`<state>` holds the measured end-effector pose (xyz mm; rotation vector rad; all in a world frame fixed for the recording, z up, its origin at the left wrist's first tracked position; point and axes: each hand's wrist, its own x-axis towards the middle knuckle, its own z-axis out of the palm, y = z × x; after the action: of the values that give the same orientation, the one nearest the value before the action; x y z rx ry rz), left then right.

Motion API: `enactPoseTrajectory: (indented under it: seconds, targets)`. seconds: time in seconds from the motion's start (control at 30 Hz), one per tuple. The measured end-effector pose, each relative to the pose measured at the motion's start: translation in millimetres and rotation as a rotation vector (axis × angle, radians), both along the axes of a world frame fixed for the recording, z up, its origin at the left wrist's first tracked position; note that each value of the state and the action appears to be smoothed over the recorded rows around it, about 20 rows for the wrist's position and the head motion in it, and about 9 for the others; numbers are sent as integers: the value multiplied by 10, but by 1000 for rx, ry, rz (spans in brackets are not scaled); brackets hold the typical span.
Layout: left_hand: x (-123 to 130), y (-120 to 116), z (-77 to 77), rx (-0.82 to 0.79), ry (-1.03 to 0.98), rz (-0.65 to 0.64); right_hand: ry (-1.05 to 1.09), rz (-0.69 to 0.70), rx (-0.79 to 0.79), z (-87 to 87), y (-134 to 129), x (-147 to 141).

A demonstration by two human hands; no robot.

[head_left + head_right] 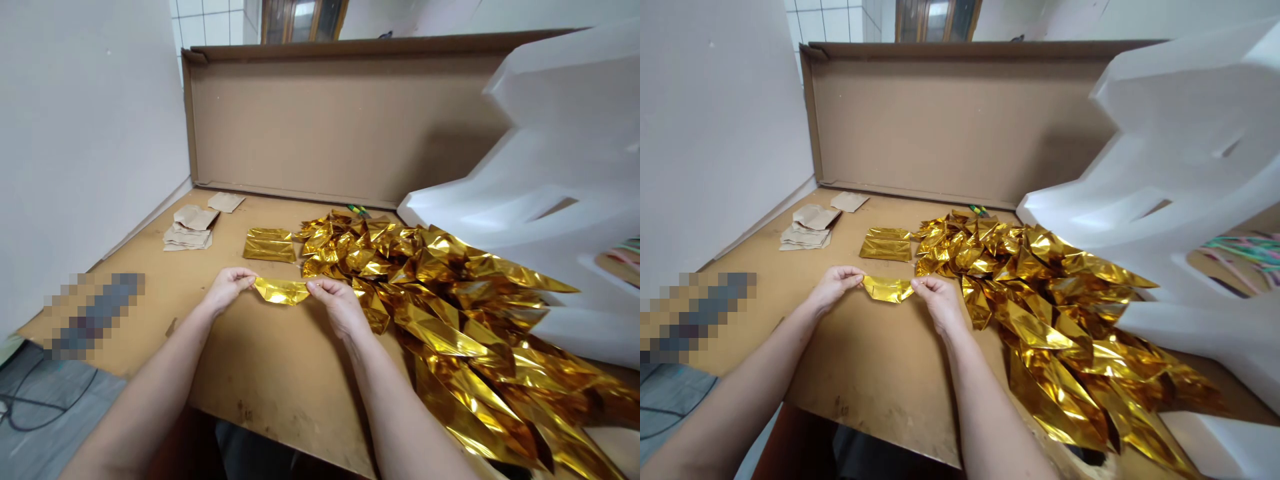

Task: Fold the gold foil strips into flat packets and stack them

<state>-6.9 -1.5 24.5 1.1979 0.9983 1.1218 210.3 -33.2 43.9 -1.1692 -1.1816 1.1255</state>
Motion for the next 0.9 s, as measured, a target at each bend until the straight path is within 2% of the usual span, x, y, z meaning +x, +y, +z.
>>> enactPoseTrajectory:
  seconds: [0.27,0.43,0.9]
  targets:
    - [11,9,5,-11,0,53,-57,-27,39,-41,18,31]
    - [22,0,20,-34,-29,43,-53,-31,42,-40,26,40]
    - [-13,44,-49,64,29,68,-185,-62,102,-19,15,40]
